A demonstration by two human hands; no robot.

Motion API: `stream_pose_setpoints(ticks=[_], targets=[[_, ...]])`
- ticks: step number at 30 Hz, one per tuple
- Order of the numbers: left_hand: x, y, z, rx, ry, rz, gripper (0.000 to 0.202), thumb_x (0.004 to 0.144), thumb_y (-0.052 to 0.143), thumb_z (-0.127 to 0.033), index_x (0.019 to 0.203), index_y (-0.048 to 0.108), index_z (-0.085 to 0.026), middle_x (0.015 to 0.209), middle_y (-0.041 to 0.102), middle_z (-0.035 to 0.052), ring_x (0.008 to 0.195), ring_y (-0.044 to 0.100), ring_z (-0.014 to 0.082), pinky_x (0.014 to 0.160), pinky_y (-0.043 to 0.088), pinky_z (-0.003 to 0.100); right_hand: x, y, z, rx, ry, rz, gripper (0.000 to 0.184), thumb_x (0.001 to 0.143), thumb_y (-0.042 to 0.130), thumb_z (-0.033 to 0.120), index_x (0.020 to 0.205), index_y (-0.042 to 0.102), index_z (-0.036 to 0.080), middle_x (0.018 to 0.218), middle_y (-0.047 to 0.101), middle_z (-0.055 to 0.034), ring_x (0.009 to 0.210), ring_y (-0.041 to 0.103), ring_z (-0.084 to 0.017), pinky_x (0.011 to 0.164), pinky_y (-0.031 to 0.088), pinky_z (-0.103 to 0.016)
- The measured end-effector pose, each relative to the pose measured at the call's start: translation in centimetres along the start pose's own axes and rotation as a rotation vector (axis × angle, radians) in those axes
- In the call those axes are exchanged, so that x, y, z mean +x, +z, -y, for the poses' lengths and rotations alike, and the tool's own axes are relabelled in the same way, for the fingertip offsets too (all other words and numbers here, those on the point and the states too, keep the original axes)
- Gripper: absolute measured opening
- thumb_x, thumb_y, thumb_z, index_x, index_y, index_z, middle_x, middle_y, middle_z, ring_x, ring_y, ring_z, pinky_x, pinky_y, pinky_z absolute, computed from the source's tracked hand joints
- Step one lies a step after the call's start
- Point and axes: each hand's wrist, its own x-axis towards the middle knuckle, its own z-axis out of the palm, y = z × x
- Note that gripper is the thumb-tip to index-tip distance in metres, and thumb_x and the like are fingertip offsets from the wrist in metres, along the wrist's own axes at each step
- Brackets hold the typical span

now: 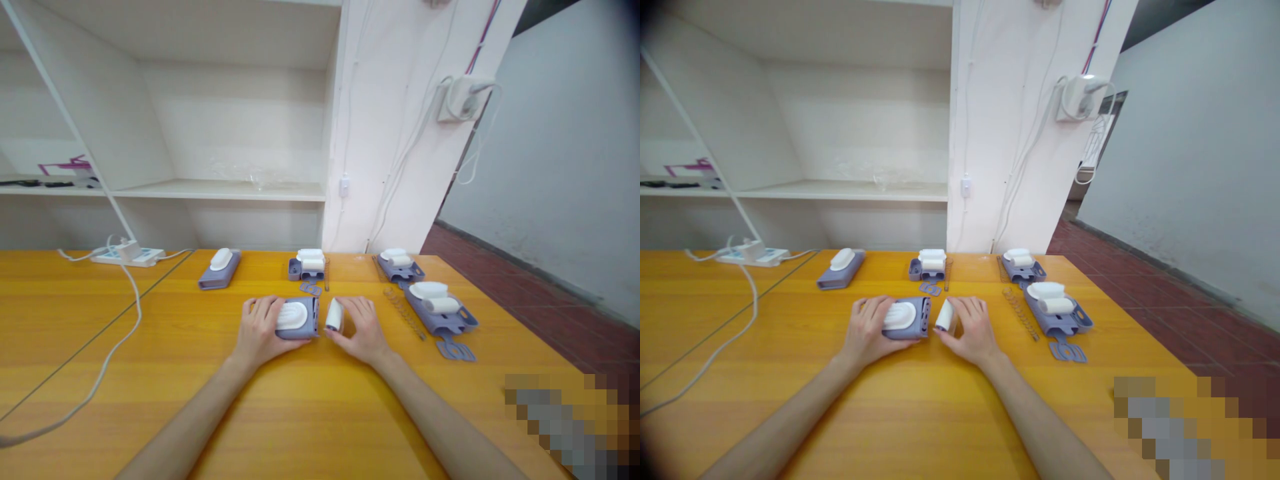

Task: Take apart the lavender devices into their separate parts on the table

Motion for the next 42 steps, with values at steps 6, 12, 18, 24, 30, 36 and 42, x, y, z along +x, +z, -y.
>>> stream_pose_setpoints(ticks=[6, 12, 18, 24, 30, 36, 42], targets=[[0.0, -0.1, 0.0, 0.009, 0.008, 0.034, 0.069, 0.063, 0.062, -0.065, 0.109, 0.053, -0.015, 0.103, 0.061, 0.0151, 0.096, 0.056, 0.0279, 0.089, 0.034, 0.044, 0.1, 0.1, 0.3, -0.027, 0.023, 0.115, 0.052, 0.076, 0.059, 0.031, 0.125, 0.049, 0.018, 0.117, 0.057, -0.0107, 0.106, 0.048, -0.026, 0.091, 0.034, -0.043], [0.0, 0.0, 0.0, 0.011, 0.013, 0.027, 0.068, 0.063, 0.063, -0.064, 0.109, 0.053, -0.015, 0.103, 0.061, 0.0154, 0.096, 0.056, 0.028, 0.089, 0.034, 0.043, 0.1, 0.3, 0.4, -0.082, -0.006, 0.161, 0.043, 0.078, 0.059, 0.038, 0.117, 0.056, 0.019, 0.12, 0.056, -0.012, 0.11, 0.048, -0.027, 0.094, 0.033, -0.046], [-0.1, 0.0, 0.0, 0.007, 0.012, 0.025, 0.067, 0.063, 0.064, -0.062, 0.109, 0.054, -0.015, 0.104, 0.061, 0.0154, 0.095, 0.056, 0.0281, 0.089, 0.035, 0.043, 0.2, 0.1, 0.5, -0.032, -0.029, 0.154, 0.068, 0.077, 0.06, 0.045, 0.134, 0.039, 0.015, 0.126, 0.052, -0.0155, 0.113, 0.047, -0.029, 0.097, 0.033, -0.048], [-0.3, 0.1, 0.3, -0.008, 0.049, 0.031, 0.068, 0.062, 0.065, -0.061, 0.109, 0.052, -0.014, 0.104, 0.061, 0.0157, 0.098, 0.056, 0.0283, 0.09, 0.035, 0.044, 0.0, -0.2, 1.4, 0.03, -0.135, 0.157, 0.077, 0.078, 0.056, 0.039, 0.142, 0.023, 0.013, 0.134, 0.045, -0.0159, 0.123, 0.04, -0.028, 0.104, 0.027, -0.051], [-0.2, 0.2, 0.2, 0.006, 0.035, 0.023, 0.067, 0.062, 0.066, -0.061, 0.109, 0.052, -0.015, 0.105, 0.061, 0.0153, 0.096, 0.056, 0.0278, 0.09, 0.035, 0.044, -0.2, -0.2, 2.5, 0.052, -0.213, 0.164, 0.072, 0.075, 0.052, 0.029, 0.141, 0.027, 0.013, 0.137, 0.043, -0.015, 0.125, 0.038, -0.029, 0.106, 0.025, -0.053], [-0.1, 0.1, 0.0, 0.0, 0.033, 0.021, 0.067, 0.063, 0.065, -0.063, 0.108, 0.052, -0.016, 0.104, 0.061, 0.0145, 0.095, 0.057, 0.0272, 0.089, 0.035, 0.043, -0.4, 0.2, 2.6, 0.062, -0.207, 0.14, 0.063, 0.078, 0.054, 0.034, 0.136, 0.037, 0.015, 0.136, 0.041, -0.017, 0.124, 0.038, -0.03, 0.101, 0.031, -0.052], [-0.2, -0.1, 0.2, 0.001, 0.077, 0.025, 0.07, 0.062, 0.066, -0.062, 0.109, 0.05, -0.014, 0.104, 0.061, 0.0151, 0.095, 0.056, 0.0274, 0.089, 0.036, 0.044, -0.4, 0.1, 2.6, 0.067, -0.207, 0.128, 0.056, 0.078, 0.058, 0.037, 0.128, 0.047, 0.016, 0.138, 0.036, -0.0182, 0.125, 0.036, -0.031, 0.1, 0.033, -0.052]])
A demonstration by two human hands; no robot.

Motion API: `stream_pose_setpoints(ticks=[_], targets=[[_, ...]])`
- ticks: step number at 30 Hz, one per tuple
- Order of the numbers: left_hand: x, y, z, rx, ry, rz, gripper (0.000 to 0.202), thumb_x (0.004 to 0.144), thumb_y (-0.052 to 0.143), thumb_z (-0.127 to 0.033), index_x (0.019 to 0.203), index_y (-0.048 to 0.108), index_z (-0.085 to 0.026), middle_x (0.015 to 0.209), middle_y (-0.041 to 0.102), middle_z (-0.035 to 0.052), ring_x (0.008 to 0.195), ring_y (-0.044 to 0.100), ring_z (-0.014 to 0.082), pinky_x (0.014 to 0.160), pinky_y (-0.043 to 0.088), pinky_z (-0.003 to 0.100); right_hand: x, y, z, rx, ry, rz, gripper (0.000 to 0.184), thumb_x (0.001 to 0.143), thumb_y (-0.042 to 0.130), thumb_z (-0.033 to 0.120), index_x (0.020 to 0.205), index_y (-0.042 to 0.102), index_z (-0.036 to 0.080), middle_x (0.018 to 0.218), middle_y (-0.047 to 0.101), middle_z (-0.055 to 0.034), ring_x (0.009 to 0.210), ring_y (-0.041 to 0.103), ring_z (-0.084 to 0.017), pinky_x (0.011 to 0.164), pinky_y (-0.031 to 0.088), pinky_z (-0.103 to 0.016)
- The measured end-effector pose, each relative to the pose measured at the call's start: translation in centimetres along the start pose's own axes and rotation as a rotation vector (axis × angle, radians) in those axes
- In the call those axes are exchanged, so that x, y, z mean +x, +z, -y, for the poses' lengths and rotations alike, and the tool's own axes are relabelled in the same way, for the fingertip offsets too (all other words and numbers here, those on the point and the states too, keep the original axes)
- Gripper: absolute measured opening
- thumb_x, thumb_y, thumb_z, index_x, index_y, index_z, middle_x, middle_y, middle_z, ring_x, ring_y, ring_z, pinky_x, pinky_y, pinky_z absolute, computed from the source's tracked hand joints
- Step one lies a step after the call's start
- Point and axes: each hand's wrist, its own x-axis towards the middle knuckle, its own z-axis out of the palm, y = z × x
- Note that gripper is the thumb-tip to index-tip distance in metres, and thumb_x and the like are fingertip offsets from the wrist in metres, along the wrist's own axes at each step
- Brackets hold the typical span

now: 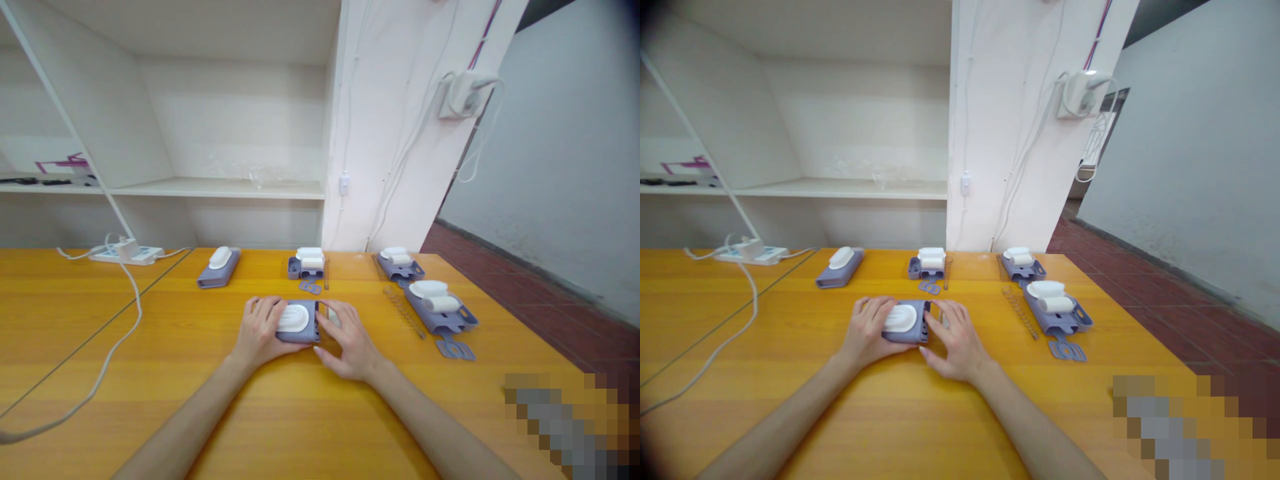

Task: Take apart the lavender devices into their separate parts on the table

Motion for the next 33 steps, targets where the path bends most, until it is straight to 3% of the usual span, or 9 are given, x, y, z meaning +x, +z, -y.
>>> stream_pose_setpoints(ticks=[8, 14, 18, 23, 27, 33], targets=[[0.2, 0.0, -0.1, -0.03, 0.108, 0.023, 0.071, 0.063, 0.062, -0.067, 0.109, 0.049, -0.014, 0.102, 0.062, 0.016, 0.097, 0.057, 0.0287, 0.087, 0.037, 0.045, 0.1, -0.1, 0.1, -0.003, -0.043, -0.015, 0.048, 0.076, 0.061, 0.04, 0.118, 0.052, 0.016, 0.133, 0.043, -0.0178, 0.121, 0.041, -0.031, 0.098, 0.035, -0.052], [0.1, 0.0, 0.1, -0.042, 0.099, 0.016, 0.073, 0.062, 0.063, -0.067, 0.111, 0.048, -0.015, 0.103, 0.062, 0.0161, 0.097, 0.058, 0.0288, 0.087, 0.037, 0.045, 0.1, 0.0, 0.0, 0.07, 0.003, -0.093, 0.065, 0.073, 0.065, 0.044, 0.126, 0.042, 0.014, 0.124, 0.05, -0.0179, 0.118, 0.045, -0.03, 0.097, 0.037, -0.05], [0.0, 0.0, 0.2, -0.079, 0.119, 0.022, 0.077, 0.06, 0.061, -0.071, 0.111, 0.048, -0.016, 0.105, 0.062, 0.0158, 0.098, 0.058, 0.0287, 0.088, 0.037, 0.045, 0.1, 0.2, 0.2, 0.096, 0.026, -0.069, 0.08, 0.073, 0.065, 0.045, 0.137, 0.029, 0.012, 0.126, 0.049, -0.0182, 0.12, 0.043, -0.03, 0.099, 0.037, -0.05], [0.1, 0.3, 0.5, -0.121, 0.131, 0.037, 0.082, 0.056, 0.061, -0.074, 0.113, 0.049, -0.016, 0.111, 0.06, 0.0165, 0.104, 0.055, 0.0298, 0.091, 0.037, 0.046, 0.0, 0.5, 0.3, 0.059, 0.008, -0.051, 0.08, 0.074, 0.064, 0.043, 0.139, 0.029, 0.012, 0.125, 0.05, -0.0175, 0.118, 0.044, -0.031, 0.098, 0.039, -0.049], [0.1, 0.3, -0.1, -0.116, 0.015, 0.054, 0.082, 0.058, 0.063, -0.07, 0.117, 0.048, -0.016, 0.118, 0.054, 0.0174, 0.111, 0.05, 0.0321, 0.098, 0.033, 0.051, 0.0, 0.8, 0.4, 0.028, -0.012, -0.053, 0.07, 0.075, 0.064, 0.038, 0.134, 0.035, 0.013, 0.12, 0.052, -0.0165, 0.113, 0.047, -0.03, 0.095, 0.042, -0.049], [0.1, 0.6, -2.1, -0.177, -0.346, 0.093, 0.086, 0.056, 0.067, -0.067, 0.121, 0.045, -0.016, 0.138, 0.032, 0.0194, 0.127, 0.037, 0.0351, 0.101, 0.036, 0.048, 0.1, 1.2, 0.5, 0.027, -0.002, -0.064, 0.063, 0.077, 0.062, 0.035, 0.131, 0.037, 0.014, 0.117, 0.052, -0.0166, 0.112, 0.048, -0.028, 0.094, 0.044, -0.047]])
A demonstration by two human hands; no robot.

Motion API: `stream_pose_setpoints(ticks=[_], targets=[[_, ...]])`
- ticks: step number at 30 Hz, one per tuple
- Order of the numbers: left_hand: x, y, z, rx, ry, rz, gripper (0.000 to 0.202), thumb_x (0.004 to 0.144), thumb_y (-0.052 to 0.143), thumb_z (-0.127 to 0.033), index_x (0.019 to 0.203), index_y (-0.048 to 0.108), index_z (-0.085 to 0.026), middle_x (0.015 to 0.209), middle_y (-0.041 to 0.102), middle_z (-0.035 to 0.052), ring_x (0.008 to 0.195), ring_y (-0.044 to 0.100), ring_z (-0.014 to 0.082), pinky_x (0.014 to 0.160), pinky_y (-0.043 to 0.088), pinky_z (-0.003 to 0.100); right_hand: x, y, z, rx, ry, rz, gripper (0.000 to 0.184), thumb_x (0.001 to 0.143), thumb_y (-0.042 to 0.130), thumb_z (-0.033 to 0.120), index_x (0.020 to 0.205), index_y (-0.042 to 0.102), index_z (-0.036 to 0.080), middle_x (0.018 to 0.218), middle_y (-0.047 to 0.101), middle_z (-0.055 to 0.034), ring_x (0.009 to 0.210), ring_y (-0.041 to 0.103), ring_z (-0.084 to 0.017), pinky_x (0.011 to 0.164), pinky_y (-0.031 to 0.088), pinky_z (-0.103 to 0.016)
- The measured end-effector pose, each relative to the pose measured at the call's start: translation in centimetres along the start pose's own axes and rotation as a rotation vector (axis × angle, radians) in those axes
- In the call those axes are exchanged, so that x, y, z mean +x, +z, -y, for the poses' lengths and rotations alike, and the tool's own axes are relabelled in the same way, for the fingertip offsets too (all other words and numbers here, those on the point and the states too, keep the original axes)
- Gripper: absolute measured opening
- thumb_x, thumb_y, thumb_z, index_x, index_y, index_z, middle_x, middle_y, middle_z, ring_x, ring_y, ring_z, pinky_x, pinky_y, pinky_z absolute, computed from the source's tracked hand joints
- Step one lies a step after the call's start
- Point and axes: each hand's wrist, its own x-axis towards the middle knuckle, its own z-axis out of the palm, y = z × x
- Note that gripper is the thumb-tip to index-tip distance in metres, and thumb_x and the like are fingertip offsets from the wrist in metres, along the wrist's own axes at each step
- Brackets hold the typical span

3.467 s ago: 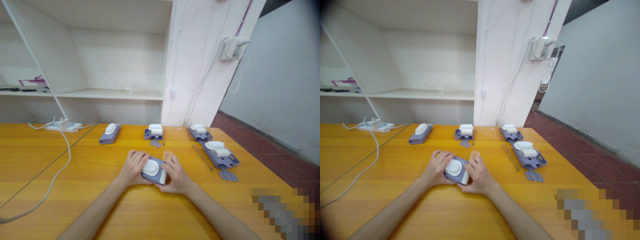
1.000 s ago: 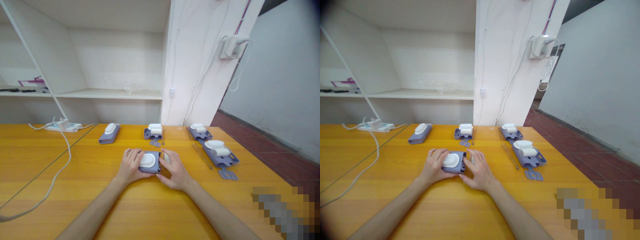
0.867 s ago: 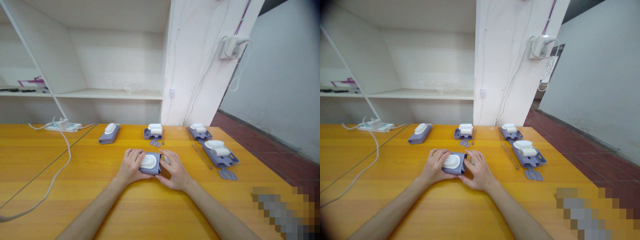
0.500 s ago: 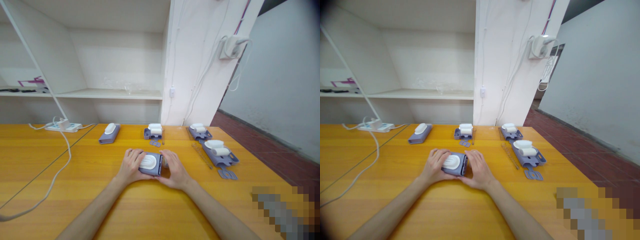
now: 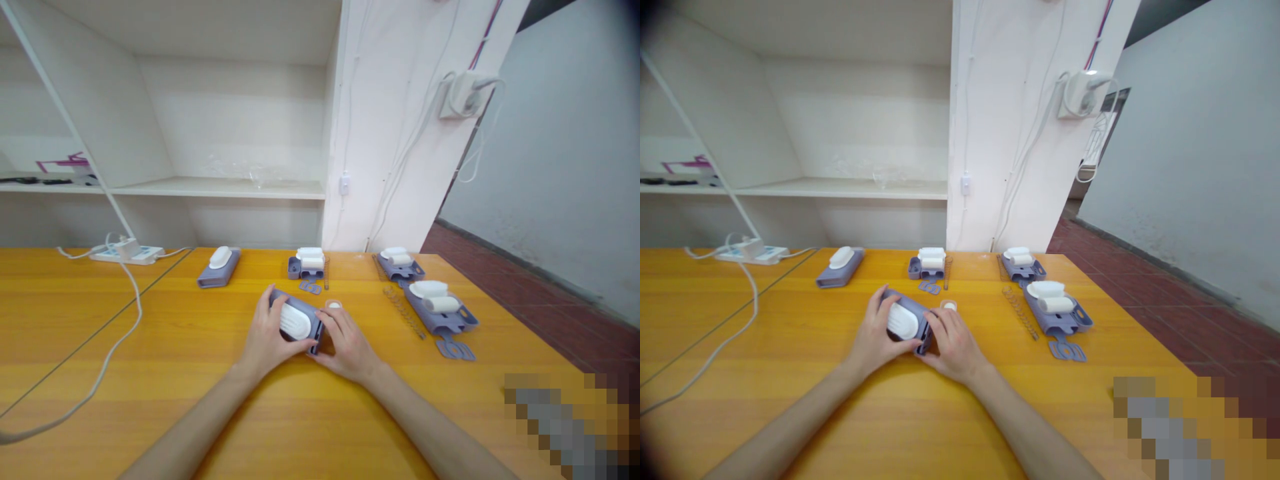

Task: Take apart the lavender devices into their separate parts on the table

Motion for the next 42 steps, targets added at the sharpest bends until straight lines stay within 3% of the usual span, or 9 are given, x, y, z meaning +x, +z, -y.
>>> stream_pose_setpoints(ticks=[4, 10, 26, 31, 38, 42], targets=[[-0.2, 0.7, -0.2, -0.005, -0.127, -0.014, 0.086, 0.059, 0.067, -0.064, 0.126, 0.04, -0.017, 0.139, 0.033, 0.0188, 0.127, 0.038, 0.034, 0.1, 0.039, 0.047, 0.1, 0.1, -0.2, -0.003, 0.017, 0.005, 0.065, 0.075, 0.065, 0.034, 0.13, 0.037, 0.013, 0.116, 0.053, -0.0164, 0.113, 0.048, -0.028, 0.095, 0.044, -0.046], [-0.1, 0.5, -0.2, 0.076, -0.077, -0.051, 0.076, 0.063, 0.066, -0.06, 0.123, 0.045, -0.018, 0.129, 0.047, 0.0175, 0.119, 0.045, 0.0348, 0.097, 0.039, 0.051, 0.1, 0.1, -0.2, 0.0, 0.015, 0.019, 0.064, 0.073, 0.066, 0.035, 0.127, 0.04, 0.012, 0.113, 0.055, -0.0162, 0.107, 0.05, -0.028, 0.093, 0.045, -0.046], [-0.1, 0.3, -0.6, 0.15, -0.056, -0.054, 0.066, 0.063, 0.067, -0.052, 0.117, 0.052, -0.018, 0.129, 0.048, 0.0175, 0.114, 0.047, 0.0355, 0.091, 0.039, 0.05, 0.3, 0.3, 0.3, 0.009, 0.013, 0.006, 0.062, 0.075, 0.064, 0.034, 0.127, 0.039, 0.013, 0.109, 0.056, -0.0157, 0.103, 0.052, -0.028, 0.089, 0.047, -0.046], [0.1, 0.4, 0.1, 0.111, -0.046, -0.098, 0.055, 0.067, 0.065, -0.048, 0.113, 0.054, -0.019, 0.12, 0.055, 0.0144, 0.108, 0.051, 0.0328, 0.09, 0.041, 0.048, 0.3, 0.3, 0.4, 0.022, 0.01, 0.028, 0.062, 0.074, 0.064, 0.035, 0.127, 0.04, 0.014, 0.108, 0.056, -0.0153, 0.1, 0.053, -0.028, 0.088, 0.047, -0.047], [0.1, 0.5, 0.1, 0.093, -0.082, -0.099, 0.065, 0.072, 0.061, -0.054, 0.123, 0.045, -0.017, 0.128, 0.049, 0.0168, 0.117, 0.047, 0.0323, 0.094, 0.04, 0.047, 0.4, 0.4, 0.5, -0.009, 0.046, -0.002, 0.064, 0.071, 0.065, 0.032, 0.128, 0.04, 0.014, 0.109, 0.055, -0.0154, 0.104, 0.051, -0.029, 0.091, 0.044, -0.048], [0.1, 0.5, -0.5, 0.118, -0.116, -0.123, 0.068, 0.07, 0.062, -0.058, 0.121, 0.046, -0.015, 0.12, 0.051, 0.0168, 0.111, 0.048, 0.0322, 0.092, 0.04, 0.048, 0.5, 0.3, 0.5, -0.057, 0.052, 0.001, 0.064, 0.072, 0.063, 0.032, 0.129, 0.041, 0.014, 0.111, 0.055, -0.0159, 0.108, 0.049, -0.03, 0.093, 0.041, -0.051]])
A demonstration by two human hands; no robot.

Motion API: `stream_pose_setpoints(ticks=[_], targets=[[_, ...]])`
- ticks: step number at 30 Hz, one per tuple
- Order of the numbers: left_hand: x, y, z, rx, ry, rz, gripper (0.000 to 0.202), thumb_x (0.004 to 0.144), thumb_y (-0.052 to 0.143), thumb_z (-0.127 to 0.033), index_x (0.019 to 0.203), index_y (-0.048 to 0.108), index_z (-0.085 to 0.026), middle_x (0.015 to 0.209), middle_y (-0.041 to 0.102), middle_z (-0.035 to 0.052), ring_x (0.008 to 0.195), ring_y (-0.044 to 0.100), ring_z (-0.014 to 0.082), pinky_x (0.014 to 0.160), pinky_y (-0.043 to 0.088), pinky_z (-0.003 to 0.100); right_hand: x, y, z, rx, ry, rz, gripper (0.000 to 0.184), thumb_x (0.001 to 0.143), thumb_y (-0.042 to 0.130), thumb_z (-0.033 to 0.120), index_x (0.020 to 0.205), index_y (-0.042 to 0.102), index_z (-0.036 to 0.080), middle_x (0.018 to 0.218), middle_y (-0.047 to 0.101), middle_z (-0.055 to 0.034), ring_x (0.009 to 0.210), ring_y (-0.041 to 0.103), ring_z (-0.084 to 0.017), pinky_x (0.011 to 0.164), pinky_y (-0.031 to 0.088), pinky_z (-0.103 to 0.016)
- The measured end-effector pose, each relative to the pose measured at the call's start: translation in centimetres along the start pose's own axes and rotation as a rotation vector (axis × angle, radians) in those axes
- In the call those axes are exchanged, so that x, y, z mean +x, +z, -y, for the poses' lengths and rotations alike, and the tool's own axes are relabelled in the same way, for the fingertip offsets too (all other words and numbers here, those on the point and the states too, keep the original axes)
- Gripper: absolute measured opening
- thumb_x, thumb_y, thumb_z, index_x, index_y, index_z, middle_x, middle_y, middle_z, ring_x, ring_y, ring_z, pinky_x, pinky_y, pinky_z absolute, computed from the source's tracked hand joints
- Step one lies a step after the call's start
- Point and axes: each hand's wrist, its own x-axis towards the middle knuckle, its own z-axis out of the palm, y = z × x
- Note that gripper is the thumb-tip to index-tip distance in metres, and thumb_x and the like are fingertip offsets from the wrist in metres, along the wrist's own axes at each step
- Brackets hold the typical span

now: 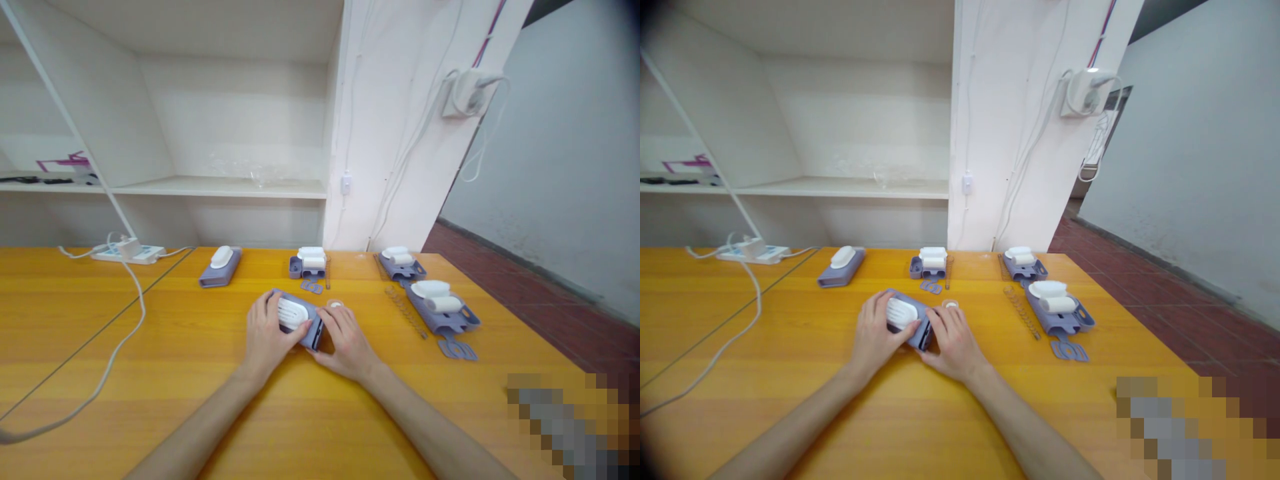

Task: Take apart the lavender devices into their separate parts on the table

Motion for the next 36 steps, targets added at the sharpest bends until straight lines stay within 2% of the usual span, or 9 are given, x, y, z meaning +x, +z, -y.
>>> stream_pose_setpoints(ticks=[7, 12, 16, 25, 29, 36], targets=[[-0.1, -0.4, -0.9, -0.036, -0.039, -0.036, 0.056, 0.071, 0.063, -0.052, 0.112, 0.049, -0.016, 0.106, 0.054, 0.0128, 0.102, 0.051, 0.0298, 0.087, 0.042, 0.047, -0.3, 0.0, -0.5, -0.071, -0.04, 0.011, 0.063, 0.075, 0.059, 0.029, 0.132, 0.039, 0.011, 0.118, 0.053, -0.0177, 0.115, 0.045, -0.031, 0.098, 0.037, -0.054], [-0.2, -0.1, -0.7, -0.209, -0.128, -0.036, 0.058, 0.068, 0.066, -0.046, 0.115, 0.046, -0.019, 0.106, 0.051, 0.0094, 0.102, 0.052, 0.0275, 0.089, 0.044, 0.046, -0.5, 0.1, -1.2, -0.134, -0.115, 0.018, 0.061, 0.079, 0.056, 0.025, 0.135, 0.038, 0.013, 0.126, 0.049, -0.0192, 0.12, 0.043, -0.032, 0.099, 0.038, -0.055], [-0.5, 0.6, -0.6, -0.309, -0.178, 0.017, 0.062, 0.065, 0.068, -0.041, 0.117, 0.043, -0.02, 0.108, 0.049, 0.0085, 0.101, 0.054, 0.0259, 0.086, 0.047, 0.044, -0.6, 0.0, -1.9, -0.148, -0.118, 0.01, 0.059, 0.081, 0.052, 0.021, 0.138, 0.036, 0.014, 0.131, 0.047, -0.0179, 0.123, 0.042, -0.03, 0.1, 0.041, -0.052], [-0.5, 0.6, -0.6, -0.299, -0.176, 0.004, 0.057, 0.065, 0.067, -0.041, 0.11, 0.041, -0.02, 0.105, 0.047, 0.007, 0.103, 0.051, 0.0262, 0.089, 0.044, 0.046, -0.5, -0.3, -2.0, -0.171, -0.195, 0.028, 0.051, 0.083, 0.048, 0.015, 0.133, 0.042, 0.013, 0.134, 0.045, -0.0182, 0.131, 0.034, -0.03, 0.104, 0.039, -0.051], [-0.4, 0.8, -0.5, -0.281, -0.166, 0.016, 0.053, 0.063, 0.067, -0.039, 0.104, 0.039, -0.02, 0.101, 0.046, 0.0055, 0.101, 0.051, 0.0259, 0.085, 0.046, 0.044, -0.3, -0.7, -1.7, -0.215, -0.235, 0.042, 0.047, 0.084, 0.045, 0.012, 0.131, 0.045, 0.01, 0.132, 0.046, -0.0203, 0.131, 0.034, -0.031, 0.104, 0.038, -0.05], [-0.4, 0.8, -0.3, -0.302, -0.166, 0.012, 0.048, 0.062, 0.068, -0.036, 0.097, 0.038, -0.021, 0.094, 0.042, 0.0028, 0.094, 0.05, 0.0234, 0.08, 0.046, 0.042, -0.3, -0.6, -1.4, -0.251, -0.218, 0.045, 0.046, 0.084, 0.045, 0.013, 0.13, 0.045, 0.012, 0.131, 0.047, -0.0193, 0.13, 0.035, -0.03, 0.103, 0.038, -0.05]])
